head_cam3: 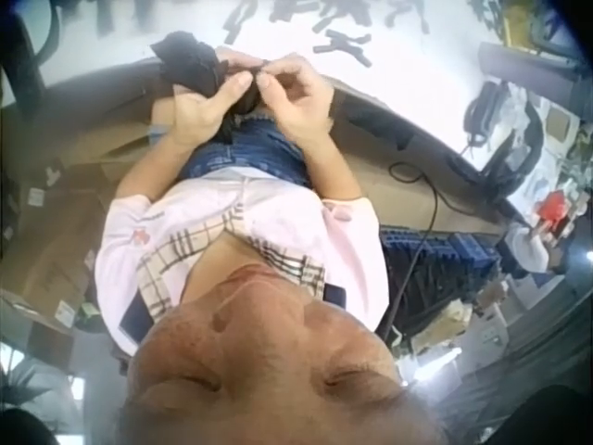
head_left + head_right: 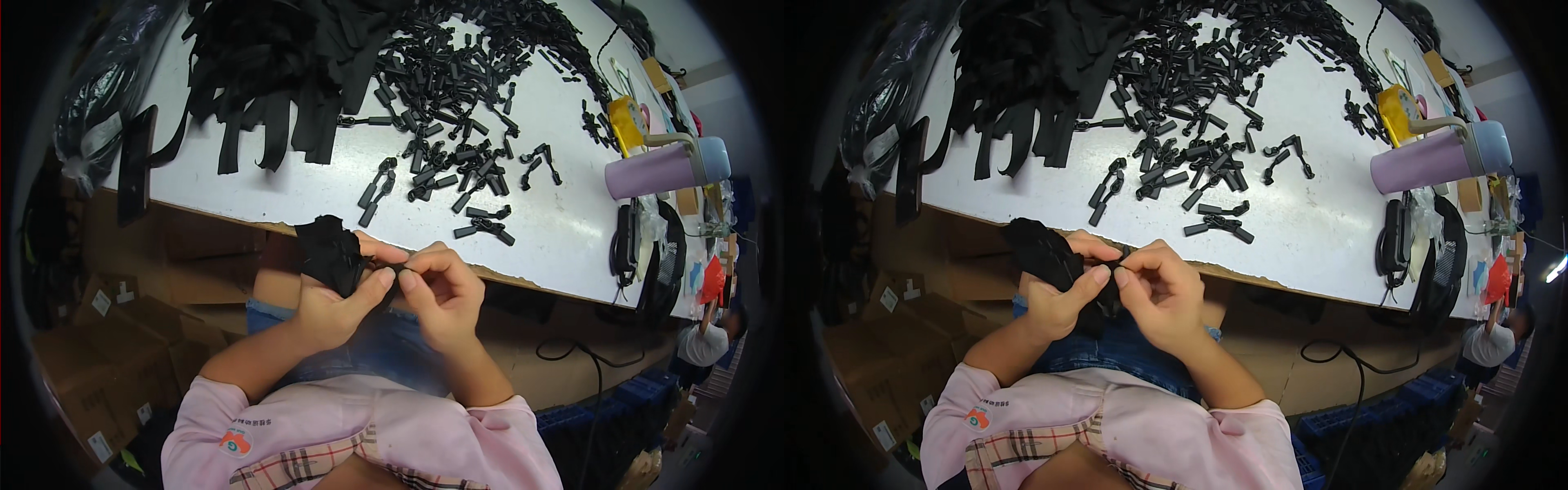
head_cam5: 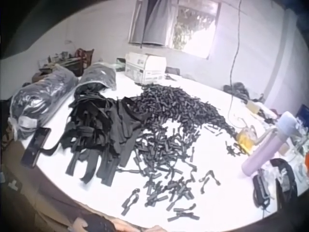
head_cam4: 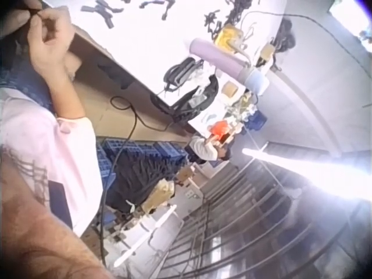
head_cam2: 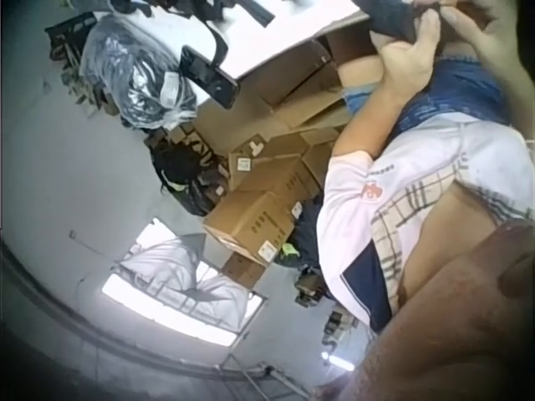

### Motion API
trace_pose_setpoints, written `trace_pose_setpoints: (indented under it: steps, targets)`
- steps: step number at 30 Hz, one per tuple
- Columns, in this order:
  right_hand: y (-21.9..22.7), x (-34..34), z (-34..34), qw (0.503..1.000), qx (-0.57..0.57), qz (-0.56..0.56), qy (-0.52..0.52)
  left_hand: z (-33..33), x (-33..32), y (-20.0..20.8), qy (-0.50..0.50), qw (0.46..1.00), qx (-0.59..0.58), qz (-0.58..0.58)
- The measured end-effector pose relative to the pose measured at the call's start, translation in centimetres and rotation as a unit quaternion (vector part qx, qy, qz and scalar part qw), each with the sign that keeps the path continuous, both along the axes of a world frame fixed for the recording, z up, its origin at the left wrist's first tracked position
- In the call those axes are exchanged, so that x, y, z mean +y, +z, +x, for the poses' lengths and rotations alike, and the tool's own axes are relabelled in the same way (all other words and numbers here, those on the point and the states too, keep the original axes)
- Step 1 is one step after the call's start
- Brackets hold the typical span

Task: Assembling plastic buckles onto black fabric straps.

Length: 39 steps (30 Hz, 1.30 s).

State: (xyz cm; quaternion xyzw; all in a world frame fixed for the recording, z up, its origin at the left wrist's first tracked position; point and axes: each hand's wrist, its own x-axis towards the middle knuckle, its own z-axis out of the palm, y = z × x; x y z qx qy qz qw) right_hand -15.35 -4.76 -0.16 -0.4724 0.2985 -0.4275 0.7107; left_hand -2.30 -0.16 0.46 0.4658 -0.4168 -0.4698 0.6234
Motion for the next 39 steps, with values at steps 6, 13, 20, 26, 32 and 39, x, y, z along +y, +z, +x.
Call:
trace_pose_setpoints:
  steps: [6, 13, 20, 26, 32, 39]
  targets:
    - [-0.3, -0.3, -0.3, 0.992, 0.065, -0.095, 0.045, 0.3, 0.0, 0.3, 0.003, 0.997, -0.081, -0.016]
    - [-0.2, -0.3, -0.2, 0.997, 0.04, -0.046, 0.055, 1.3, -0.1, 0.6, -0.052, 0.989, -0.138, -0.014]
    - [0.7, -1.1, -0.5, 0.969, 0.148, -0.193, 0.039, 0.9, 0.1, -0.1, -0.002, 0.99, -0.137, -0.025]
    - [0.8, -1.0, 0.5, 0.9, 0.252, -0.284, 0.215, 1.6, -0.1, 0.3, 0.033, 0.997, 0.026, 0.064]
    - [0.9, -0.9, 1.5, 0.859, 0.204, -0.459, -0.105, 1.9, 0.0, 0.3, -0.062, 0.975, 0.082, 0.197]
    - [0.4, -1.3, 1.4, 0.814, 0.212, -0.531, -0.106, 2.1, 0.2, -0.1, -0.195, 0.93, 0.225, 0.214]
